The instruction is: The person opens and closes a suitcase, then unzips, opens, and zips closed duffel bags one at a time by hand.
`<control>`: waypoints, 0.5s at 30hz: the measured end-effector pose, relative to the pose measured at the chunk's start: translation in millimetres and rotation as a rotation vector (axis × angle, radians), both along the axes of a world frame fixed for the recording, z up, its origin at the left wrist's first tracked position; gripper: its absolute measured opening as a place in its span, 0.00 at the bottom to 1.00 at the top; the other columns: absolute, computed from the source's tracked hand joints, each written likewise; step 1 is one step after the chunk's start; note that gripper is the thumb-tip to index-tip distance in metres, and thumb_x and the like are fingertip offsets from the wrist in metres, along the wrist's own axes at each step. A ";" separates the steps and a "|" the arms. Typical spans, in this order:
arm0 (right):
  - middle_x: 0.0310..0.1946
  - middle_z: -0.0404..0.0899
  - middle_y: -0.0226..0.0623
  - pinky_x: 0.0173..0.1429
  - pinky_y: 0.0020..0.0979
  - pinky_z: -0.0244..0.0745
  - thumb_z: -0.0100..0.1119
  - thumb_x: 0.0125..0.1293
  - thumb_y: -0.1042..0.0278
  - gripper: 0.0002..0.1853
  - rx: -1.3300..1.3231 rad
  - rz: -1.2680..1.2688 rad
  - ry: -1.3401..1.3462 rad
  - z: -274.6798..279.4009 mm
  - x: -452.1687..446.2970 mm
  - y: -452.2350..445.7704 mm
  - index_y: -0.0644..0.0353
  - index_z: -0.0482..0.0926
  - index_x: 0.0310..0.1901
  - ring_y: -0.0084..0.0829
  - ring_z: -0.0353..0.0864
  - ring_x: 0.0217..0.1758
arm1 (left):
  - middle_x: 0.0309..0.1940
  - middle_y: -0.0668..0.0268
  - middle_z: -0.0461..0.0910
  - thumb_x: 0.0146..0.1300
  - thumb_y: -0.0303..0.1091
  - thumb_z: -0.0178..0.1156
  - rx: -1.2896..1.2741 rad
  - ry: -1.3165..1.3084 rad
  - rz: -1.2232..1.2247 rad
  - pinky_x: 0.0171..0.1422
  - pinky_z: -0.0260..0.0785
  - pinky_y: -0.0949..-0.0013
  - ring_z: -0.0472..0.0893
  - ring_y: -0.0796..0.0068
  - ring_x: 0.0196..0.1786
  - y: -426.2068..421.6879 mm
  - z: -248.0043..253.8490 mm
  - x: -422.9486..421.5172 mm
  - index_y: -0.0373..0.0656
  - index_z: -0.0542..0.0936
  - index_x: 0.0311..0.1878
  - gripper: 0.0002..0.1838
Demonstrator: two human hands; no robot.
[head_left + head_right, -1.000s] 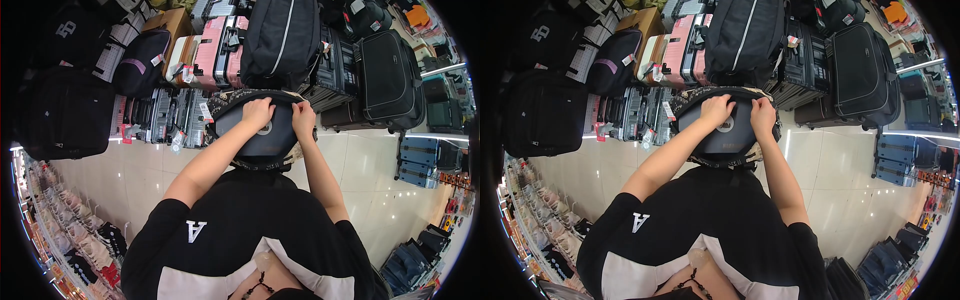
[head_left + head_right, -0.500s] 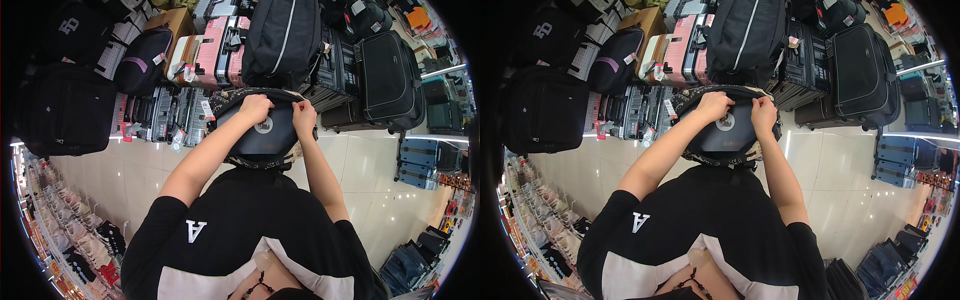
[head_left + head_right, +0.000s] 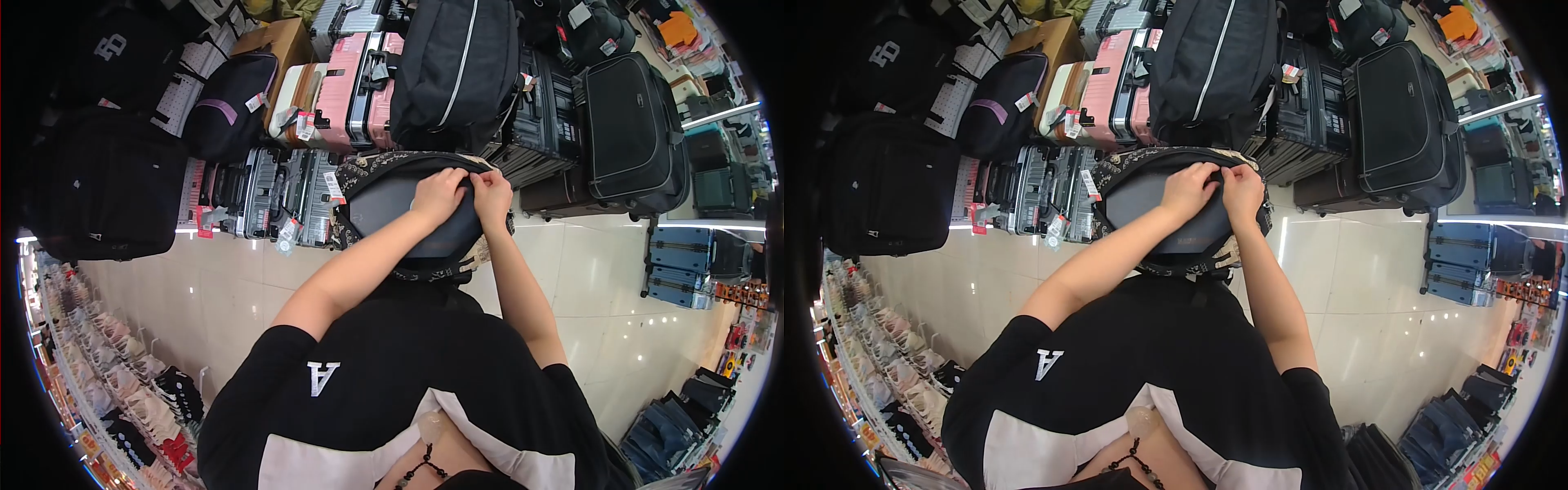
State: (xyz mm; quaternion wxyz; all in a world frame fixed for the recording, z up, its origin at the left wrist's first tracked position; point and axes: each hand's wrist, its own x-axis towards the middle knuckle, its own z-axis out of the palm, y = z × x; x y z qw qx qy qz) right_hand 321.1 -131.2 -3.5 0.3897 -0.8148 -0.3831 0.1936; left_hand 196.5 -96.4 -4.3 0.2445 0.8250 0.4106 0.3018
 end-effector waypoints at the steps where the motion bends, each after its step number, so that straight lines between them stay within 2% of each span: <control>1: 0.20 0.80 0.39 0.32 0.30 0.71 0.65 0.55 0.64 0.10 0.010 0.007 -0.021 -0.1 0.9 -0.4 0.64 0.81 0.29 0.30 0.79 0.24 | 0.31 0.63 0.80 0.51 0.33 0.64 -0.057 -0.053 0.041 0.35 0.73 0.60 0.81 0.60 0.33 -4.2 -1.8 8.7 0.45 0.78 0.38 0.10; 4: 0.22 0.81 0.42 0.38 0.37 0.73 0.63 0.55 0.61 0.11 -0.046 0.056 0.026 2.5 7.1 -1.5 0.61 0.81 0.29 0.41 0.82 0.29 | 0.27 0.63 0.80 0.52 0.32 0.63 -0.130 -0.139 0.124 0.34 0.72 0.59 0.81 0.58 0.31 -4.8 -12.2 26.0 0.45 0.78 0.36 0.08; 10: 0.25 0.81 0.45 0.39 0.40 0.73 0.56 0.60 0.62 0.11 -0.025 0.244 -0.023 1.3 21.2 -2.1 0.61 0.81 0.30 0.45 0.81 0.31 | 0.27 0.62 0.81 0.53 0.32 0.62 -0.076 -0.137 0.156 0.33 0.72 0.59 0.80 0.57 0.30 -2.9 -16.3 33.9 0.45 0.79 0.33 0.05; 13: 0.24 0.80 0.45 0.33 0.37 0.74 0.55 0.60 0.65 0.09 0.151 0.354 -0.301 -2.7 28.2 -2.4 0.58 0.81 0.38 0.42 0.82 0.28 | 0.27 0.61 0.80 0.54 0.32 0.60 -0.070 -0.155 0.200 0.34 0.71 0.58 0.80 0.56 0.30 -4.3 -15.6 32.2 0.44 0.78 0.32 0.04; 15: 0.25 0.80 0.45 0.32 0.40 0.75 0.53 0.61 0.65 0.08 0.000 0.483 -0.471 3.0 28.2 -5.5 0.55 0.79 0.39 0.44 0.81 0.28 | 0.27 0.62 0.80 0.55 0.32 0.61 -0.093 -0.200 0.252 0.33 0.71 0.58 0.80 0.57 0.30 -6.9 -14.3 32.4 0.44 0.78 0.30 0.04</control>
